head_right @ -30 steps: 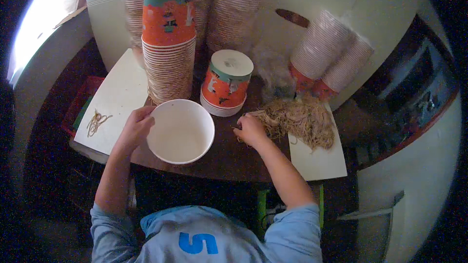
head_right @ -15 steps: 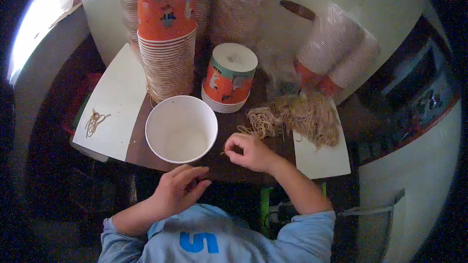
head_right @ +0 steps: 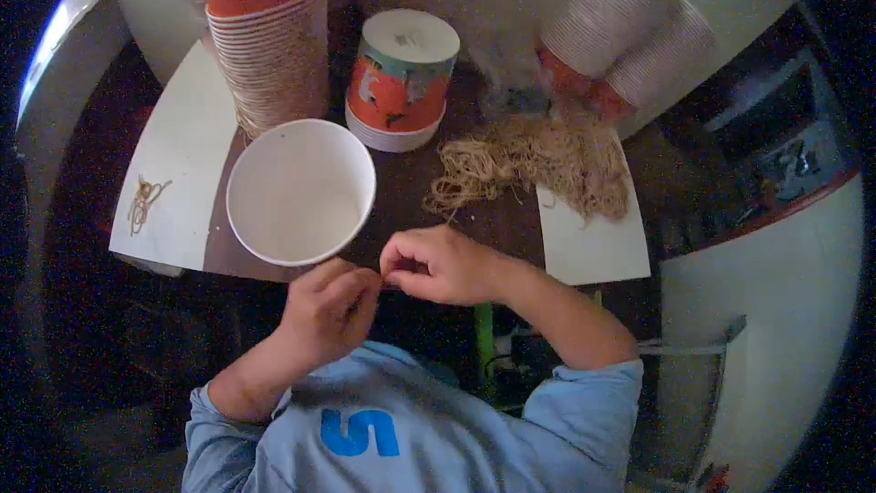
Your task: Tying elastic handles or strings to the rims of paper buckets.
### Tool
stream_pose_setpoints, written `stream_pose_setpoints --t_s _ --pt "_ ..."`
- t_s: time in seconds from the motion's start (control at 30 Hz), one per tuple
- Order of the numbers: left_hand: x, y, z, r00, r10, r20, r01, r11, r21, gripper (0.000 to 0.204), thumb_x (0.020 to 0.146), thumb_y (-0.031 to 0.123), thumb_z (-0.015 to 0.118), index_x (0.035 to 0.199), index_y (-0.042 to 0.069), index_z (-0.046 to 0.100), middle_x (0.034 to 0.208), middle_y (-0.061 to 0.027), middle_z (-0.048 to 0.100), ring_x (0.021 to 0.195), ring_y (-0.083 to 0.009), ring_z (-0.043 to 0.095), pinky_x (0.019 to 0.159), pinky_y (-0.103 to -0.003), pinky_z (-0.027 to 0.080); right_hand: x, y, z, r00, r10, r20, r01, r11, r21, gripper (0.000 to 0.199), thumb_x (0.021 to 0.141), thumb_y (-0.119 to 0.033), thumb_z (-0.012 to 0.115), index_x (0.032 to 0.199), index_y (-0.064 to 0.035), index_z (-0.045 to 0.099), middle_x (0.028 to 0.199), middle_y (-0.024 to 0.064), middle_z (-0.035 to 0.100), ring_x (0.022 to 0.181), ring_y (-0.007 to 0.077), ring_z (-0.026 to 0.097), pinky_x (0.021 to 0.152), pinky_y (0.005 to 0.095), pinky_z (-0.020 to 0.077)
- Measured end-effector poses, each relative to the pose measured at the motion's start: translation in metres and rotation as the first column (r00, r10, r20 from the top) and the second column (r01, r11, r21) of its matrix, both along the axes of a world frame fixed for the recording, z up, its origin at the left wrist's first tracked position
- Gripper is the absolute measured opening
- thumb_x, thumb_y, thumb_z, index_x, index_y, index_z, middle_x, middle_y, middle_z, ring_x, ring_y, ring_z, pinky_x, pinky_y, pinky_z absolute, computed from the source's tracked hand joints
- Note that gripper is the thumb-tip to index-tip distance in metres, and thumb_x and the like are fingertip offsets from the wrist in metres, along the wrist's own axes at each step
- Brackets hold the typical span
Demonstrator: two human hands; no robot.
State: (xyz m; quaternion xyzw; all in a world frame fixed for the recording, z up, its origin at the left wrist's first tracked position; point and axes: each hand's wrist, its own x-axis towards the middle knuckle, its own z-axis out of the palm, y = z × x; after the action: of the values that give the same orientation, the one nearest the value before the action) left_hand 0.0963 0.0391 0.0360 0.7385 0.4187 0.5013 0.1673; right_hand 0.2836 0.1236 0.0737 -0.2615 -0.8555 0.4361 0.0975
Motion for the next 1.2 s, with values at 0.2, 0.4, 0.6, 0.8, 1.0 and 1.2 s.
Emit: stream_pose_setpoints --t_s 0.2,0.4,0.6,0.8,1.0,1.2 --pt "-0.039 -0.01 0.049 0.977 0.048 0.209 -0.034 0.997 -0.072 0.01 0.072 -0.005 0.061 0.079 0.001 0.064 0.065 -0.0082 0.056 0.052 -0.0162 0.053 0.047 -0.027 0.04 0.048 0.048 -0.049 0.943 -0.214 0.255 0.083 0.893 0.443 0.012 0.082 -0.013 0.059 0.089 -0.0041 0.057 0.083 0.0155 0.061 0.081 0.035 0.06 0.069 0.0419 0.0491" --pt "-0.063 -0.041 0.075 0.691 0.21 0.692 -0.285 0.959 -0.007 0.019 0.079 0.017 0.061 0.068 0.001 0.06 0.065 -0.0075 0.056 0.053 -0.0147 0.049 0.049 -0.027 0.037 0.119 0.082 -0.076 0.582 -0.641 0.501 0.299 0.741 0.602 0.015 0.079 -0.015 0.057 0.088 -0.0036 0.062 0.087 0.0184 0.062 0.085 0.0361 0.061 0.075 0.0453 0.049" --pt "-0.069 -0.039 0.053 0.944 -0.1 0.315 0.183 0.952 -0.247 0.006 0.073 0.0 0.065 0.079 0.0 0.067 0.069 -0.0101 0.062 0.057 -0.0168 0.057 0.051 -0.026 0.043 0.049 0.026 0.012 0.579 -0.488 0.653 -0.036 0.785 0.619 0.027 0.078 -0.02 0.062 0.098 -0.0017 0.063 0.093 0.0183 0.063 0.092 0.0335 0.06 0.078 0.0424 0.0476" --pt "-0.047 -0.033 0.011 0.931 -0.13 0.34 0.247 0.912 -0.326 0.005 0.08 0.002 0.065 0.085 0.001 0.066 0.071 -0.0081 0.061 0.059 -0.0139 0.057 0.053 -0.024 0.044 -0.04 -0.052 0.03 0.969 -0.043 -0.244 0.043 0.999 -0.005 0.065 0.078 -0.02 0.072 0.13 -0.0021 0.038 0.115 0.0174 0.055 0.104 0.0279 0.058 0.087 0.038 0.0475" --pt "-0.052 -0.039 -0.005 0.907 -0.048 0.419 0.218 0.904 -0.368 0.009 0.086 0.007 0.062 0.091 0.0 0.065 0.078 -0.007 0.062 0.069 -0.0091 0.058 0.06 -0.023 0.046 -0.059 -0.073 -0.01 0.92 -0.29 -0.264 0.176 0.907 -0.382 0.039 0.081 -0.001 0.066 0.117 -0.0005 0.051 0.094 0.009 0.061 0.078 0.0144 0.062 0.068 0.026 0.0512" --pt "-0.059 -0.048 -0.011 0.802 0.099 0.589 0.311 0.773 -0.553 0.014 0.09 0.01 0.059 0.094 -0.002 0.065 0.082 -0.0052 0.063 0.072 -0.0087 0.058 0.065 -0.022 0.047 -0.07 -0.064 -0.017 0.909 -0.078 -0.408 0.23 0.913 0.337 0.016 0.076 0.003 0.068 0.09 -0.0017 0.061 0.081 0.0101 0.06 0.066 0.0224 0.06 0.058 0.0305 0.0496"
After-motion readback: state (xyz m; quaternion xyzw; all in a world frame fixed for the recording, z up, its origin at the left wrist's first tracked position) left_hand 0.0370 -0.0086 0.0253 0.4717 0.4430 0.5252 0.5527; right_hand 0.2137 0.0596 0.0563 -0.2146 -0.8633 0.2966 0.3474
